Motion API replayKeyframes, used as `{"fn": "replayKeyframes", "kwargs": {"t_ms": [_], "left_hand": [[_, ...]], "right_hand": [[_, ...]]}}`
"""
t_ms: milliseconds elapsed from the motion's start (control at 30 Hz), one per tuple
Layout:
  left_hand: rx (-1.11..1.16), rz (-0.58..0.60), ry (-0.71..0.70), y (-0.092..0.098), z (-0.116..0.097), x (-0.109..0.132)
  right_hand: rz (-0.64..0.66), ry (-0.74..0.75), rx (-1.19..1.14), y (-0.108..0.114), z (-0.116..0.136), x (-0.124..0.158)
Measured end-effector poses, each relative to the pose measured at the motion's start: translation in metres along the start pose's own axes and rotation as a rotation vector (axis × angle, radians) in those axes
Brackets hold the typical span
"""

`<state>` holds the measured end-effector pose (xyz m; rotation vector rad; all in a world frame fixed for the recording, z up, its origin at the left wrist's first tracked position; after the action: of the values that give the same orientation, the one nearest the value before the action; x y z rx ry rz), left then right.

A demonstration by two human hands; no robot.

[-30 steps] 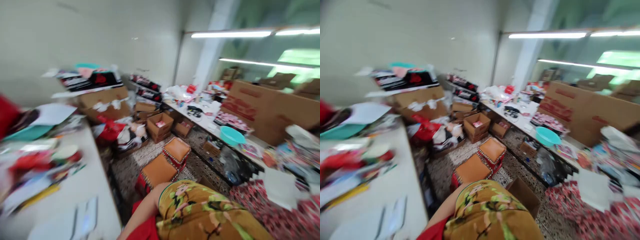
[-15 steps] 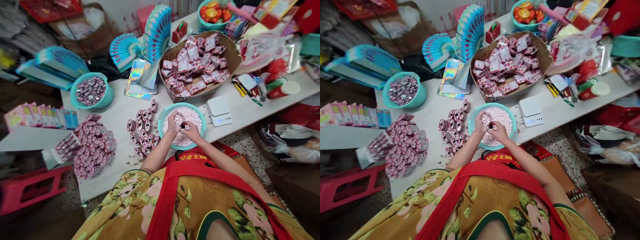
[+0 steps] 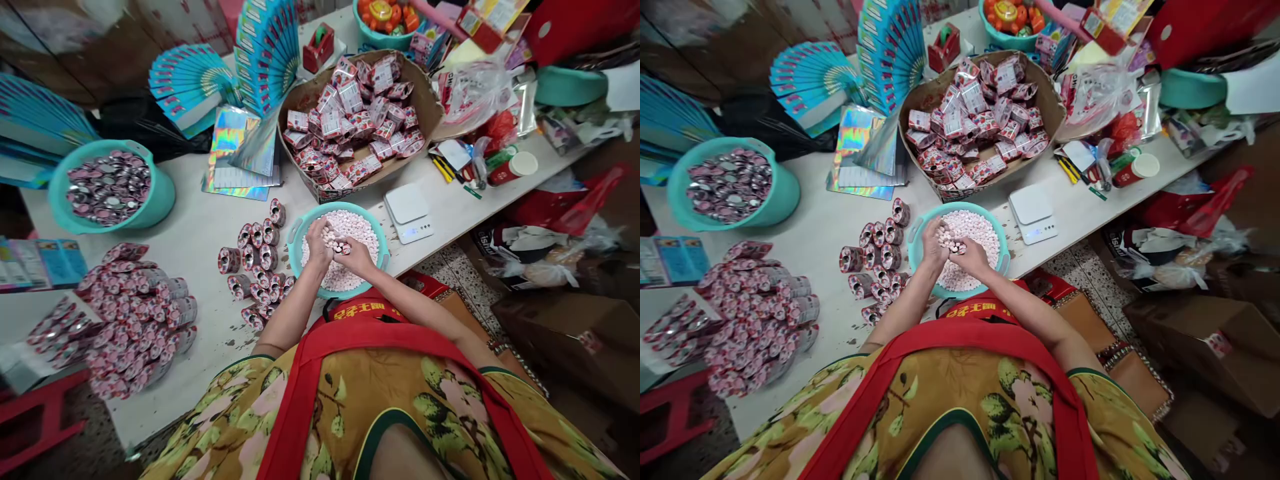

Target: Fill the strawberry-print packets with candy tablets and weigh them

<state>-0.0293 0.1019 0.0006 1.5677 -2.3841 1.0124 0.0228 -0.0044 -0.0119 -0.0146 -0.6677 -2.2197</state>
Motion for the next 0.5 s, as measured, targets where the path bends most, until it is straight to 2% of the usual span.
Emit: {"fn": "replayKeyframes", "kwargs": {"t_ms": [133, 500], "left_hand": [[-0.012, 0.078, -0.007, -0.007, 0.001, -0.001], [-0.023, 0.061, -0.072, -0.028, -0.004, 0.008]], "right_hand": [[-0.012, 0.009, -0.001, 0.005, 0.001, -0.001], [-0.036, 0.060, -0.125, 0.022, 0.003, 0.000]]}}
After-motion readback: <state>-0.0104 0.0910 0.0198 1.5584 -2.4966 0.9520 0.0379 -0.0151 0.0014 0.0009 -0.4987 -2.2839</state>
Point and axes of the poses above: each hand's wrist, its own x-axis away from the middle knuckle, its own y-axis out of the back of the hand, z = x × y, the point moved 4 cm from there along -x, towards the middle knuckle, and after that the axes turned 2 degrees about -z, right-handed, at the moved point
